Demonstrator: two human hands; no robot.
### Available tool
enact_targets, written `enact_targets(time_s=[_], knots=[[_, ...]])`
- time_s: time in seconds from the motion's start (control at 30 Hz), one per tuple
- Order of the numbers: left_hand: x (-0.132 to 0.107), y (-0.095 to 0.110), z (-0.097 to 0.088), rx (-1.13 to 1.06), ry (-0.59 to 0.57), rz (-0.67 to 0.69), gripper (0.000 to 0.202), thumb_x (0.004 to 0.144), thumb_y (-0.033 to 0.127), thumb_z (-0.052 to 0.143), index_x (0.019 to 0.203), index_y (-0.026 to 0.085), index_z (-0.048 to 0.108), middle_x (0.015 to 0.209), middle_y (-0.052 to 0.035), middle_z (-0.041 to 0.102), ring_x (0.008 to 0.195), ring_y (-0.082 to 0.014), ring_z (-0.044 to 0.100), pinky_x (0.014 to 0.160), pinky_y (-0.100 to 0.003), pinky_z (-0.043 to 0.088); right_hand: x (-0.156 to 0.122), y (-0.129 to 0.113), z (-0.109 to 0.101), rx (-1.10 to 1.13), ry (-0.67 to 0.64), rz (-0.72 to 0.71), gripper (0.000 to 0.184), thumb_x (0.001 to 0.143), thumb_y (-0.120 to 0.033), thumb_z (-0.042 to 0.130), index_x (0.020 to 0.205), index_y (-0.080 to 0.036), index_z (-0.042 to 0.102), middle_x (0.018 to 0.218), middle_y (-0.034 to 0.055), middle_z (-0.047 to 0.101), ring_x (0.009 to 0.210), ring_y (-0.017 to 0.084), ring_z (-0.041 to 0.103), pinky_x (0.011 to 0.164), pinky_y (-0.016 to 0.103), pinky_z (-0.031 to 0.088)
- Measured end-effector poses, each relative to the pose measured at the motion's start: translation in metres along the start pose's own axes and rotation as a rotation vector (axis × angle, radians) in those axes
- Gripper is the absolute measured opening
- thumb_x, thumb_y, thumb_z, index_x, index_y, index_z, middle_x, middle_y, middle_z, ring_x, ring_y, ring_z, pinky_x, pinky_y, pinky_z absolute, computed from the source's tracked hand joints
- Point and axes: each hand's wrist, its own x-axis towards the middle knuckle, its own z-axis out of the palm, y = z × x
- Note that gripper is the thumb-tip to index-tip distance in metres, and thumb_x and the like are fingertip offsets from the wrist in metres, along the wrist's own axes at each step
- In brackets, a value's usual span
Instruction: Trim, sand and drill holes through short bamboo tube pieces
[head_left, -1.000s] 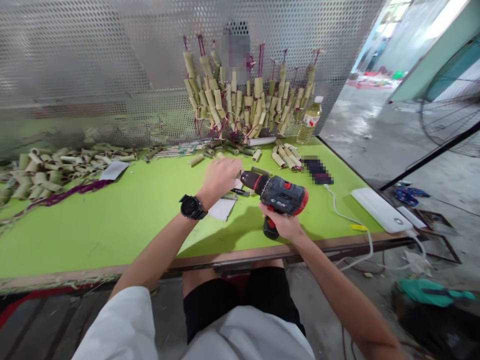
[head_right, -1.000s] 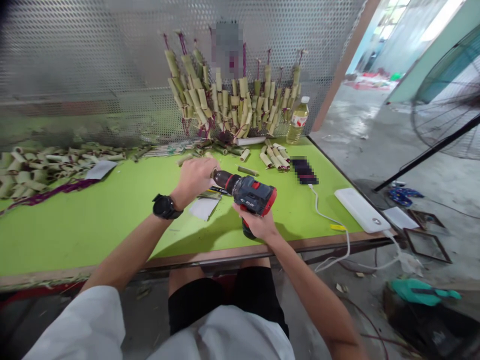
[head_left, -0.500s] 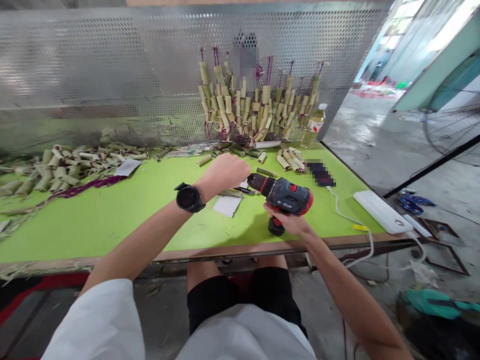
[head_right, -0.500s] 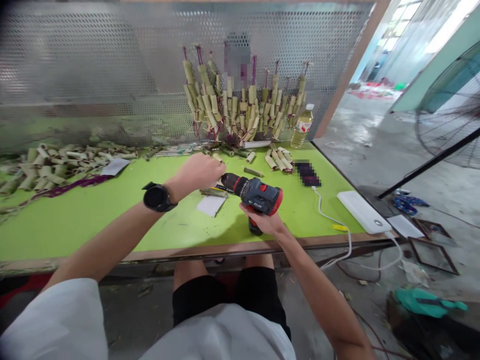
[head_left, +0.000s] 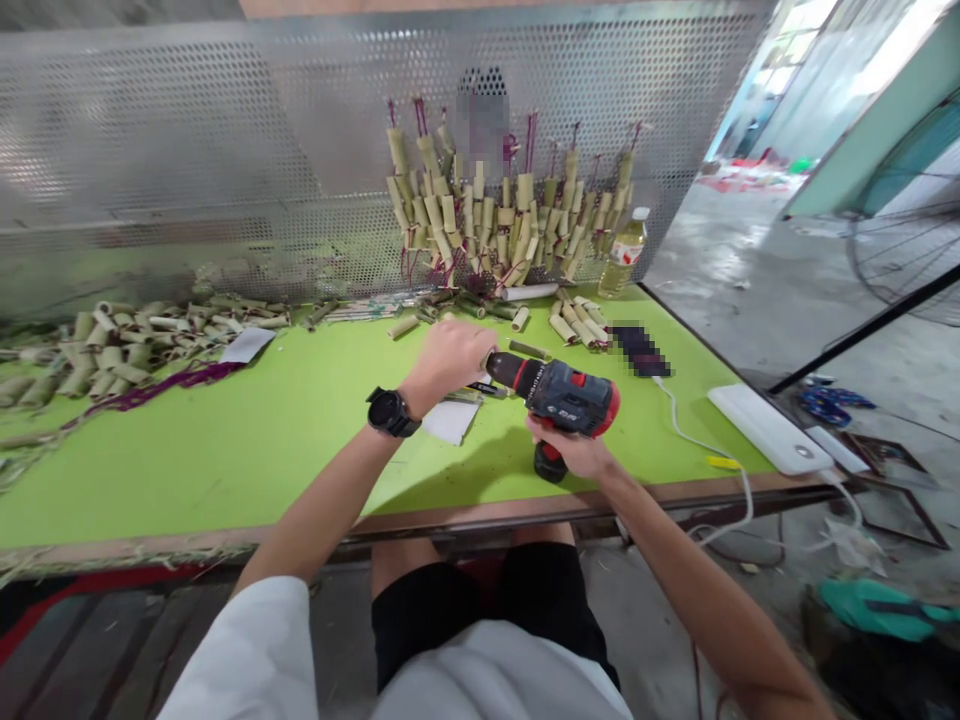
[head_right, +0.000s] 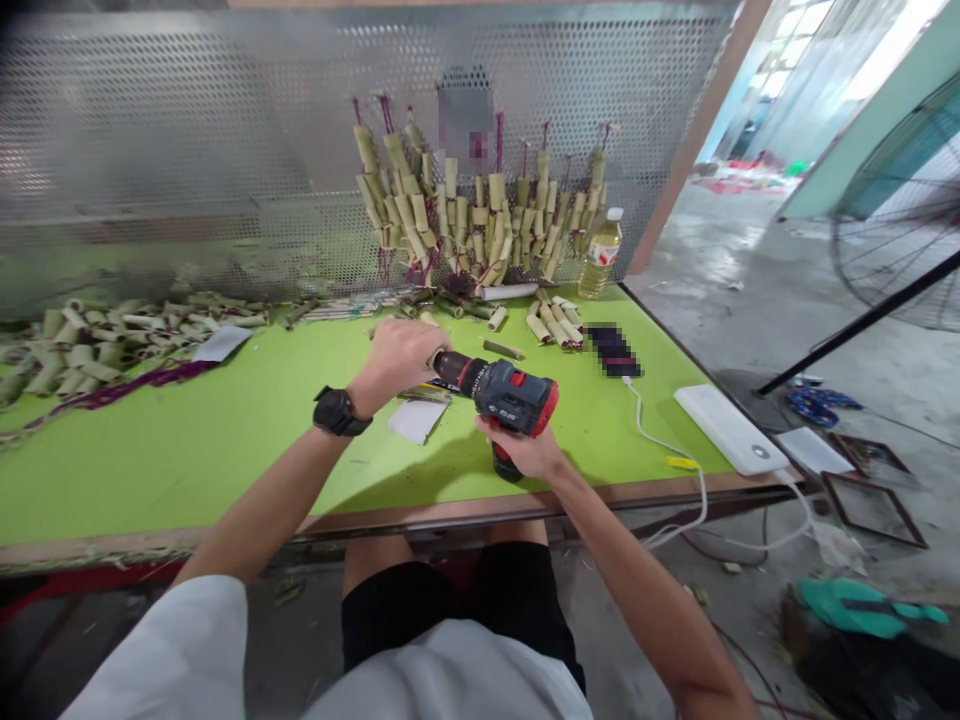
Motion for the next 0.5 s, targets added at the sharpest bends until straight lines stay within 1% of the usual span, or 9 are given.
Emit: enact_targets(time_s=[0.07,0.13,0.2,0.27,0.33,0.43,0.5], knots=[[-0.002,0.005,0.008,-0.015,0.053,-0.096,0.017,0.086,0.015,0.056,0.08,0.019,0.071,0.073,-0.0056,0.073,0.066,-0.0198,0.063,0.063,-0.031,0.04,-0.002,-0.003,0.001,0.005,0.012,-0.002,0.049,0.076,-0.074,0.079,0.068,-0.027,0.067,0.069,0.0036,0.074,0.07,0.025,0.071,0.08,0.042,0.064],[-0.004,0.01,0.012,-0.012,0.084,-0.153,0.019,0.089,0.013,0.055,0.082,0.018,0.072,0.076,-0.0072,0.074,0.069,-0.0208,0.065,0.065,-0.031,0.042,-0.003,-0.007,0.002,0.006,0.031,0.001,0.049,0.076,-0.073,0.078,0.069,-0.027,0.067,0.07,0.004,0.074,0.071,0.025,0.071,0.081,0.042,0.064],[-0.006,0.014,0.012,0.014,0.089,-0.166,0.021,0.091,0.01,0.054,0.085,0.017,0.072,0.078,-0.0092,0.075,0.073,-0.0222,0.067,0.067,-0.032,0.045,-0.004,-0.01,0.003,-0.01,0.057,0.006,0.046,0.077,-0.071,0.077,0.071,-0.026,0.068,0.07,0.0045,0.074,0.07,0.026,0.071,0.081,0.043,0.064],[-0.009,0.016,0.006,0.053,0.064,-0.167,0.022,0.093,0.008,0.053,0.086,0.016,0.073,0.079,-0.0107,0.075,0.075,-0.0234,0.069,0.069,-0.033,0.047,-0.005,-0.01,0.004,-0.033,0.066,0.005,0.042,0.079,-0.067,0.076,0.075,-0.025,0.071,0.072,0.0055,0.075,0.073,0.028,0.073,0.085,0.046,0.065],[-0.012,0.017,-0.004,0.081,0.002,-0.14,0.022,0.092,0.007,0.054,0.089,0.015,0.074,0.08,-0.0112,0.076,0.075,-0.0241,0.07,0.069,-0.034,0.049,-0.005,-0.006,0.006,-0.046,0.068,-0.024,0.039,0.081,-0.065,0.075,0.078,-0.026,0.075,0.077,0.0067,0.078,0.082,0.031,0.076,0.092,0.048,0.065],[-0.013,0.016,-0.023,0.095,-0.179,-0.048,0.021,0.088,0.004,0.057,0.09,0.014,0.076,0.079,-0.0113,0.076,0.073,-0.0251,0.071,0.068,-0.034,0.05,-0.007,0.003,0.009,-0.055,0.079,-0.078,0.035,0.081,-0.063,0.076,0.084,-0.029,0.081,0.084,0.0079,0.081,0.101,0.035,0.078,0.107,0.051,0.061],[-0.01,0.014,-0.034,0.051,-0.278,-0.008,0.02,0.084,0.001,0.059,0.085,0.013,0.076,0.078,-0.0131,0.076,0.072,-0.0263,0.071,0.068,-0.036,0.051,-0.008,0.009,0.009,-0.068,0.074,-0.086,0.033,0.081,-0.062,0.076,0.088,-0.03,0.083,0.088,0.0077,0.082,0.107,0.037,0.078,0.112,0.052,0.058]])
